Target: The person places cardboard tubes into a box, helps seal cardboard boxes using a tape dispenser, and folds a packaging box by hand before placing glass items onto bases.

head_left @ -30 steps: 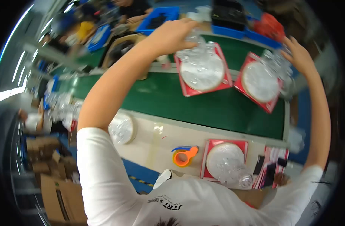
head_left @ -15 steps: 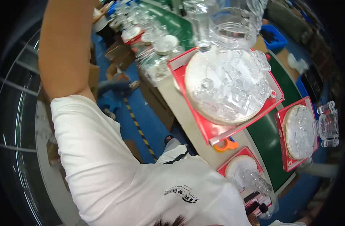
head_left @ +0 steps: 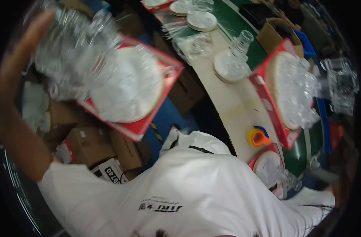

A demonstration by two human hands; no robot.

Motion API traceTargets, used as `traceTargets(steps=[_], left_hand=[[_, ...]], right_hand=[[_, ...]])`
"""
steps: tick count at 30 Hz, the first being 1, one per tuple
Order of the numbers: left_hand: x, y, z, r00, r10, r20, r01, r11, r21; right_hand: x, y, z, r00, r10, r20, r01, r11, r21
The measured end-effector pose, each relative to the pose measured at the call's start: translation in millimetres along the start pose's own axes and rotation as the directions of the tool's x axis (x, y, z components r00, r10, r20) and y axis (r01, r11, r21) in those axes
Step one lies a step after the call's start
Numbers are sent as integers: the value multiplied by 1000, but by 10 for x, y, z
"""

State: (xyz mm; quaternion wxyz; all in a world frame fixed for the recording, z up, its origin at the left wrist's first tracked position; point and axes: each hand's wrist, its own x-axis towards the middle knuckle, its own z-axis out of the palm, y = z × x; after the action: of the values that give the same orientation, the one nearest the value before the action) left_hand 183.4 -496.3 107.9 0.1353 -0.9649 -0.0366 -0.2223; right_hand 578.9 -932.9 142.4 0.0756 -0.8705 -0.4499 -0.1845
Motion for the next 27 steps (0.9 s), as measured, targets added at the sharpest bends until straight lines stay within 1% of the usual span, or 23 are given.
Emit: traceTargets(steps=[1,2,3,4,5,7,8,9,10,11,12,14,15,16,17,18,19,21,22,25,27], left_hand=[[-44,-293,152,1000,9,9,-9,1000,-3],[-91,-580,298,1000,19,19,-19,1000,-6],[-83,-286,324,990,-32,137,38,998,-41],[-79,-242,274,961,-70,266,92,993,-71],[94,75,312,957,-53,284,74,995,-63],[453,606,489,898,-65,434,101,993,-60],[-452,-532,525,911,-68,406,133,982,-134],[-726,-968,558,932,-11,363,93,974,-209],[-939,-1021,694,946,58,319,40,955,-292],[-1001,-1062,819,959,84,270,9,945,-327],[-906,-981,941,958,90,273,4,946,-325],[-605,-688,1212,939,152,310,-36,936,-349],[-454,-484,1349,928,176,329,-48,930,-365],[-426,-352,1446,928,174,328,-45,930,-366],[-374,-235,1545,922,217,322,-78,916,-393],[-321,-139,1634,912,261,316,-112,901,-419],[-276,-50,1713,913,259,316,-111,902,-418],[-172,118,1862,885,340,319,-157,862,-482],[-112,201,1924,883,344,320,-161,862,-481],[100,534,2146,821,485,302,-295,812,-504],[204,711,2275,806,519,284,-327,792,-516]], right_hand=[[520,-396,182,999,30,37,-28,999,-36],[459,-488,306,1000,-12,8,11,999,38],[344,-414,465,998,-54,-44,59,990,128],[328,-495,537,999,-36,-34,40,991,128],[166,-204,724,999,-40,-29,46,969,243],[-39,465,1077,997,-64,-41,75,925,373],[517,-848,950,991,-135,-18,133,939,318],[698,-1259,1005,994,-112,14,103,952,288],[549,-1375,1153,995,-72,69,54,971,232],[616,-1399,1355,994,-64,86,46,979,197],[657,-1326,1500,995,-58,86,39,979,201],[727,-1114,1815,967,-6,256,15,999,-35],[708,-897,2022,966,-10,259,17,1000,-25],[640,-822,2194,974,-59,218,71,996,-48],[593,-756,2354,978,-109,176,124,990,-72],[563,-725,2483,978,-111,176,125,990,-70],[544,-716,2591,978,-73,193,92,991,-96],[509,-680,2800,974,10,225,23,989,-145],[494,-632,2897,975,14,223,18,990,-143],[422,-377,3217,985,-53,166,74,989,-125],[411,-292,3393,985,-30,168,55,988,-145]])
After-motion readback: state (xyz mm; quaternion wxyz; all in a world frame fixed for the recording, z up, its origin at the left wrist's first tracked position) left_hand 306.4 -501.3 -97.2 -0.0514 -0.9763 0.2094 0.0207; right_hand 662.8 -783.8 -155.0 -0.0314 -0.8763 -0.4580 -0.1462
